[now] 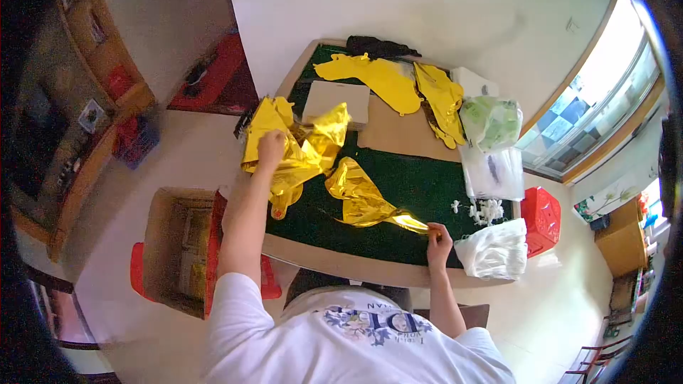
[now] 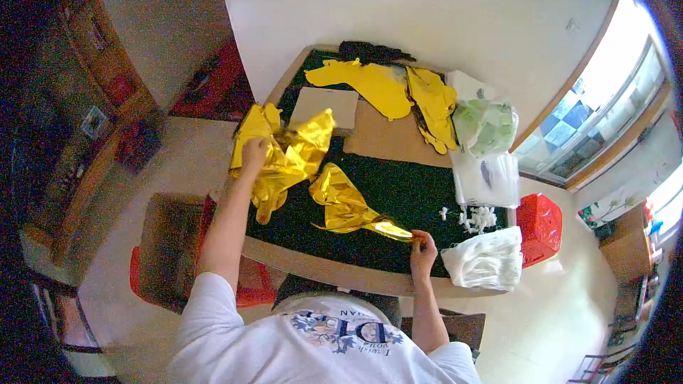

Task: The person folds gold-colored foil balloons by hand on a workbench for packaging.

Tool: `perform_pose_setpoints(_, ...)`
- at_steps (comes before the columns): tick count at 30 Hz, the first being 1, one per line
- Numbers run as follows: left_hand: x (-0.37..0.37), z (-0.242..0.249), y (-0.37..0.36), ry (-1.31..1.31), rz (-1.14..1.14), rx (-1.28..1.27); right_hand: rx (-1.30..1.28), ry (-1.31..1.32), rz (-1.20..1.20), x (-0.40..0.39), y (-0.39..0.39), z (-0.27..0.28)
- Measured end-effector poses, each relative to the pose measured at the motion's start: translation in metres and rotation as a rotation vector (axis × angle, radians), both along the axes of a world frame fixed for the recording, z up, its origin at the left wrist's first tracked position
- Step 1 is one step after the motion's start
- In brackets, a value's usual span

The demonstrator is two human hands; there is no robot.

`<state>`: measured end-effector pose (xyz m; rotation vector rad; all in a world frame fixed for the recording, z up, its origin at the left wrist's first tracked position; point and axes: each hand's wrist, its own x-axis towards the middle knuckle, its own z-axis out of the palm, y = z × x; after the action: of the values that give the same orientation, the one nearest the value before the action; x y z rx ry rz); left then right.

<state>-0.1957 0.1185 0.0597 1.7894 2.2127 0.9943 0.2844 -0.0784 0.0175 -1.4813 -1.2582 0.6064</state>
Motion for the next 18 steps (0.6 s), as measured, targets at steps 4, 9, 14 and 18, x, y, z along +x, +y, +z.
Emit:
perform_pose_setpoints(4,-0.057,-0.007,0.012,-0.65,0.215,0.1,0.001,-0.033,0.004,-0.002,0.001,0.002)
perform_pose_setpoints(9,-0.075,0.009,-0.019,-0.098,0.33,-0.121,0.014,-0.02,0.01,0.004,0.004,-0.01)
perform_pose_setpoints(14,-0.084,-0.003,-0.012,-0.362,0.431,-0.386,0.003,-0.033,0.025,0.004,0.004,-0.008)
perform_pose_setpoints(18,-0.066,0.006,-0.009,-0.411,0.467,-0.393,0.029,0.017,0.038,0.003,0.005,-0.01)
